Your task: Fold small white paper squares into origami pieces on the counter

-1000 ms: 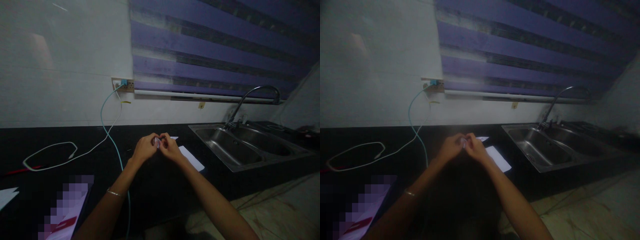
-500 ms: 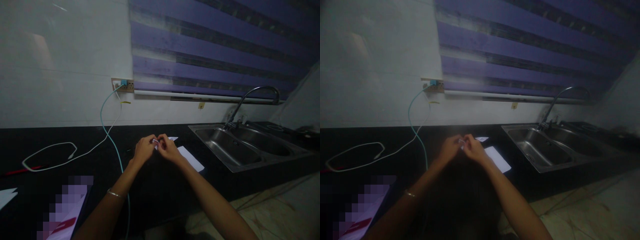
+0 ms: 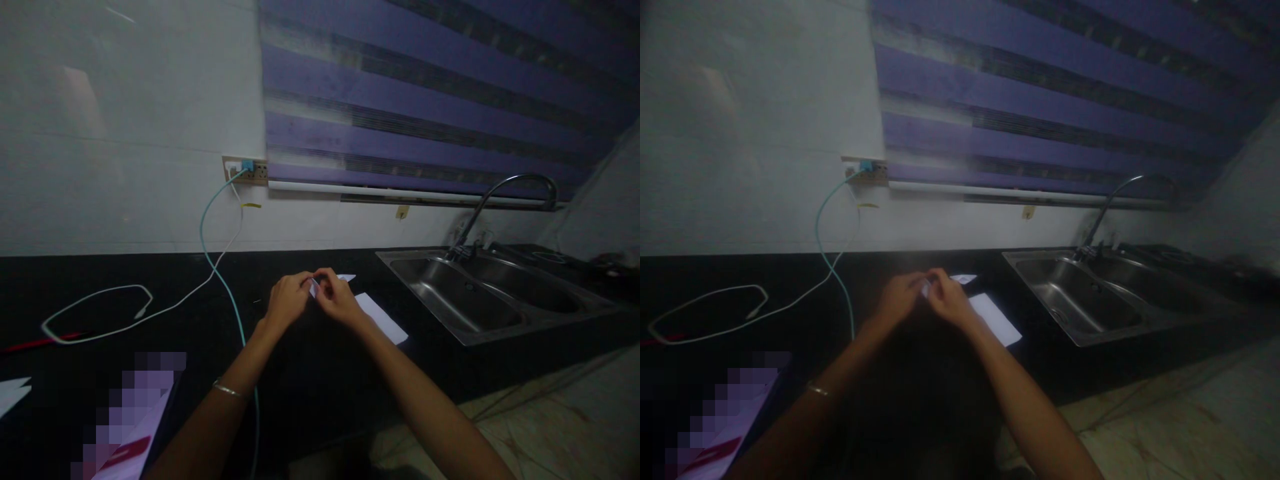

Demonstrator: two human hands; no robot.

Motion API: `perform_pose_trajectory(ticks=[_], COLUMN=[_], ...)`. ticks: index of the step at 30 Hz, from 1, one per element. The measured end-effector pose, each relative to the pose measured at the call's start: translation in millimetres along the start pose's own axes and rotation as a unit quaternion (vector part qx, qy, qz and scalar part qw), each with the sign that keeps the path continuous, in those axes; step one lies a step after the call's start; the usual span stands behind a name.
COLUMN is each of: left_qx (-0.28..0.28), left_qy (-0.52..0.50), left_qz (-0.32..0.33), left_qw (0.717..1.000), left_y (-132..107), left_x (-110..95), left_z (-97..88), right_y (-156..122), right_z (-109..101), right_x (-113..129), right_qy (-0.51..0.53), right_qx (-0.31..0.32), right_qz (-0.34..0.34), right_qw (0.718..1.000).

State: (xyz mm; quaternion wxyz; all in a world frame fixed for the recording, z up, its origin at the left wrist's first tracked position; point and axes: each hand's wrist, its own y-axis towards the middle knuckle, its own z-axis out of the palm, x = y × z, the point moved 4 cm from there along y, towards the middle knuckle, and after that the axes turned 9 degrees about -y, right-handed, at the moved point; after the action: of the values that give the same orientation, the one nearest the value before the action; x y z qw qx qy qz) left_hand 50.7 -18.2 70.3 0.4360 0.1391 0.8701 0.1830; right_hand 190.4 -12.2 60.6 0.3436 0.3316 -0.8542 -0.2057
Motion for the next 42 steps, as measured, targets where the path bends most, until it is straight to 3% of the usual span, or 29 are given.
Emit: perform_pose_trajectory(ticks=[8,12,15,18,23,30,35,42], left_qx=[-0.014,-0.008,-0.010,-0.024,-0.063,-0.104,-0.061,-0.006], left_qy=[-0.040,-0.119,-0.182,-0.238,-0.305,-0.320,-0.339,-0.205], left_qz=[0.024,0.021,-0.005,-0.040,-0.079,-0.057,-0.012,-0.014], left_qw=[0.999,0.993,0.983,0.970,0.947,0.940,0.939,0.979], left_y=[4,3,4,8,8,6,8,1], left_x=[4,9,16,22,17,12,13,3], left_z=[-1.6,2.2,5.0,4.7,-1.6,-7.7,-0.4,13.9], right_y=[1,1,2,3,4,4,4,2], right_z=[2,10,13,9,7,9,9,10], right_x=[-18,-30,-33,-33,-28,-19,-20,-20], right_qy=[-0.048,-0.004,0.049,0.052,0.048,0.082,0.121,0.118], right_qx=[-0.021,-0.009,-0.015,-0.069,-0.109,-0.091,-0.092,-0.080], right_qz=[0.098,0.156,0.167,0.160,0.143,0.138,0.160,0.171], right_qw=[0.994,0.988,0.985,0.983,0.983,0.983,0.975,0.975])
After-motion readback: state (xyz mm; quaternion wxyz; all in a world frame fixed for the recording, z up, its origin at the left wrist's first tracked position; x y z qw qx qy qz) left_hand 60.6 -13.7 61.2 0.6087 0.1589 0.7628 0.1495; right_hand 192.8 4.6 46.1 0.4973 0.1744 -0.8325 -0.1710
